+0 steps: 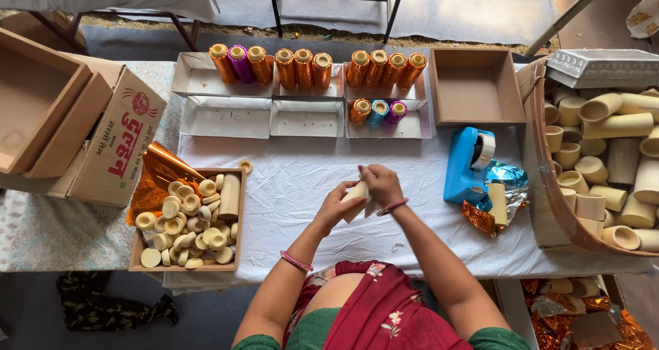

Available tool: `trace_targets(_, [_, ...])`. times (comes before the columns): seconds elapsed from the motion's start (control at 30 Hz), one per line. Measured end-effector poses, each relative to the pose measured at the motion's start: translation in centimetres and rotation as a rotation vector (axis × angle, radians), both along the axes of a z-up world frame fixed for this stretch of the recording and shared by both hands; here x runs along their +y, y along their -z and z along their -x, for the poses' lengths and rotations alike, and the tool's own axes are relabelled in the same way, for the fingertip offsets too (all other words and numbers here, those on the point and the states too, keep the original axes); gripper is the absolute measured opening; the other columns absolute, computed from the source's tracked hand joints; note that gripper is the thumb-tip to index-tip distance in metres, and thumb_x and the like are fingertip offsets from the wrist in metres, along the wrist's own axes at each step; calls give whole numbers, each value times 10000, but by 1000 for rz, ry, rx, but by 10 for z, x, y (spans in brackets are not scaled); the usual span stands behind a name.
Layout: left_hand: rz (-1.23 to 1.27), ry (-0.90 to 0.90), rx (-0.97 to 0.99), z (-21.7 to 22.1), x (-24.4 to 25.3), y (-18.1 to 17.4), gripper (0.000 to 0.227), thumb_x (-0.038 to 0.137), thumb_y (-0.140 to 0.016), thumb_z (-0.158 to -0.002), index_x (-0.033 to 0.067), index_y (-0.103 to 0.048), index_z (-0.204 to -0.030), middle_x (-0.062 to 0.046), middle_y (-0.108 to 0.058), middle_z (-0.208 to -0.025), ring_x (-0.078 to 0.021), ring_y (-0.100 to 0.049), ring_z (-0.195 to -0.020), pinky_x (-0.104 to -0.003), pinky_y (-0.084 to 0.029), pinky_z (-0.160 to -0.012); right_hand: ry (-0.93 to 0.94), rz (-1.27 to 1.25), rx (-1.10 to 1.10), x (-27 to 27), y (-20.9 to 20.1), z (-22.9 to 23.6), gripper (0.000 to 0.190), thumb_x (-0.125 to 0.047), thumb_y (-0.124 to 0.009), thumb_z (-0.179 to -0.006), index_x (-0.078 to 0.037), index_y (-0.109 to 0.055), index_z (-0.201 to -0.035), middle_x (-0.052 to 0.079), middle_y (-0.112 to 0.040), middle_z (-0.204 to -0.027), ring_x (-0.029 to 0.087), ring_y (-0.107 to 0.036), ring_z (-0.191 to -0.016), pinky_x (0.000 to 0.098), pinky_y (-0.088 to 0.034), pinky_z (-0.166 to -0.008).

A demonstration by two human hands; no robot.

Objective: The person wraps a cylindrical object with purple metallic foil, folds the edges, and places it in a tray. Then, the person picks up a plain cylindrical object and wipes its surface with a white cloth.

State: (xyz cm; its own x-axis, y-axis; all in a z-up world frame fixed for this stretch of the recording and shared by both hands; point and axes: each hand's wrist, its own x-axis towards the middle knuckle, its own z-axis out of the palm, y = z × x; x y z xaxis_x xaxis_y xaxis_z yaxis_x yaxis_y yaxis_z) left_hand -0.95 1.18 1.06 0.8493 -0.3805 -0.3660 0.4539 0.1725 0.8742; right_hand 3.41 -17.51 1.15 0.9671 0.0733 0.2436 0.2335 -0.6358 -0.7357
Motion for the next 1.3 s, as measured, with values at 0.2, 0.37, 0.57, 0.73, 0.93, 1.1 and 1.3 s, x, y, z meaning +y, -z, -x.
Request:
trace_targets(0.2, [106,-158,25,-9,-1,-2,510,402,-549,-1021,127,-487,-1446,-77,-640,-1244,-176,-649,-1043,-357,-558,-856,181,-378,110,19,-15,25,346,-331,-506,-1085,-87,-704,-1230,131,-739,-1047,270,-737,-934,362,-597,-822])
trace_targets(0.37, [248,-147,60,-10,-8,46,668,520,-381,-1062,184,-258,-1626,-72,-510,-1521,-184,-562,-1338,-347,-485,-1086,-137,455,-459,54,-39,46,555,-410,-558,-941,-108,-591,-1405,153,-505,-1515,358,-415,-1424,520,-318,-1150])
trace_targets(0.57, [70,-187,-67,-4,-22,13,691,452,-458,-1061,308,-127,-1650,-97,-424,-1576,-245,-497,-1363,-399,-430,-1091,26,-409,374,27,-1,2,452,-366,-484,-1069,-125,-582,-1440,209,-518,-1495,339,-530,-1399,424,-414,-1197])
trace_targets(0.73, [260,-462,83,-25,-1,-6,815,499,-503,-998,394,-5,-1635,-151,-496,-1467,-266,-585,-1222,-424,-526,-964,-185,-129,-53,48,-11,57,481,-211,-565,-1026,-63,-517,-1481,210,-443,-1556,358,-414,-1467,447,-350,-1223])
trace_targets(0.93, [296,-453,198,-27,7,-23,895,486,-614,-925,408,-4,-1575,-108,-556,-1366,-262,-629,-1142,-459,-567,-862,-302,208,-510,36,-39,41,428,-23,-668,-930,-97,-639,-1351,144,-589,-1447,339,-582,-1327,415,-533,-1078])
trace_targets(1.1, [334,-447,185,-29,3,-14,727,431,-701,-894,298,-243,-1443,-56,-566,-1299,-243,-616,-1143,-475,-569,-878,-44,-392,-50,28,-55,29,417,60,-635,-919,-125,-699,-1287,98,-719,-1143,272,-764,-974,333,-644,-825])
trace_targets(1.3, [188,-501,182,-34,3,-11,691,471,-761,-863,219,-326,-1337,-57,-562,-1267,-240,-607,-1149,-464,-544,-924,-122,-234,-112,21,-57,27,442,105,-654,-845,-95,-699,-1237,99,-706,-1010,239,-731,-880,318,-601,-774])
